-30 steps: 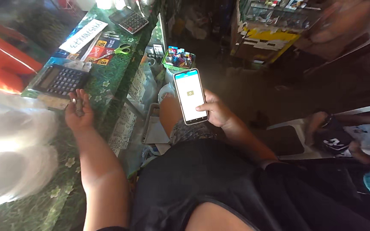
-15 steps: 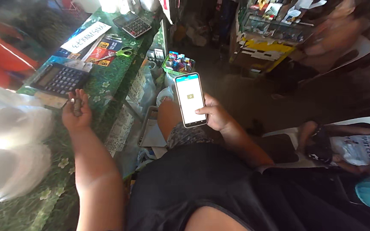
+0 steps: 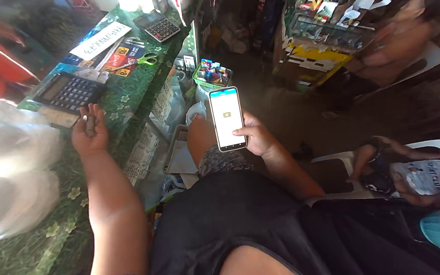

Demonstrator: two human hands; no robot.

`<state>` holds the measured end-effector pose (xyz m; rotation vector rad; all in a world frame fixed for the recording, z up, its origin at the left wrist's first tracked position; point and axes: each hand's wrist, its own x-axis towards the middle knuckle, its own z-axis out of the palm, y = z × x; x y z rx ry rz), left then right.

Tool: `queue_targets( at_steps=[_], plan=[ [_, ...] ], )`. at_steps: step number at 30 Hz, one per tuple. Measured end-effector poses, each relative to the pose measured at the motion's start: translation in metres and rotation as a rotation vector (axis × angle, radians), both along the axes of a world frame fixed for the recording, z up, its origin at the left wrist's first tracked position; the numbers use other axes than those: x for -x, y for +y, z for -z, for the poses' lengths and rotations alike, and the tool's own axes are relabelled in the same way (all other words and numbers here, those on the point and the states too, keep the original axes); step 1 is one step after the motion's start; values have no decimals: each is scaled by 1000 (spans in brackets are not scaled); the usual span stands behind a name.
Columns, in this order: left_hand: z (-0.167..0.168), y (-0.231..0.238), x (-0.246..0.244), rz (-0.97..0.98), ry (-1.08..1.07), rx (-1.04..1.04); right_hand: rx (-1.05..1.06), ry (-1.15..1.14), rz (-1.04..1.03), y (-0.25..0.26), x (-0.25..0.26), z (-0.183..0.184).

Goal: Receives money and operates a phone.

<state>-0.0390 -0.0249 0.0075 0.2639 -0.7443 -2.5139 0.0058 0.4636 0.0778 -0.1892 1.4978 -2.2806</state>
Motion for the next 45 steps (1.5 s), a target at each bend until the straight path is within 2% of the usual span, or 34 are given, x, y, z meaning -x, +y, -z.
queue_targets(
  at_steps=[9,13,17,33,39,45],
  plan=[
    [3,-2,1,1,23,-9,4,-5,-2,-2,-1,-1],
    [-1,1,0,-7,-7,-16,-79,4,16,-3,-5,0],
    [2,-1,1,-6,6,-9,1,-7,-4,-2,0,1],
    [1,-1,2,7,-6,-3,9,-27,-9,-6,-1,0],
    [-1,1,1,-6,-28,0,-89,-8,7,-7,-6,-2],
    [1,-2,2,15,-20,2,-76,9,-7,-8,-5,0]
  ],
)
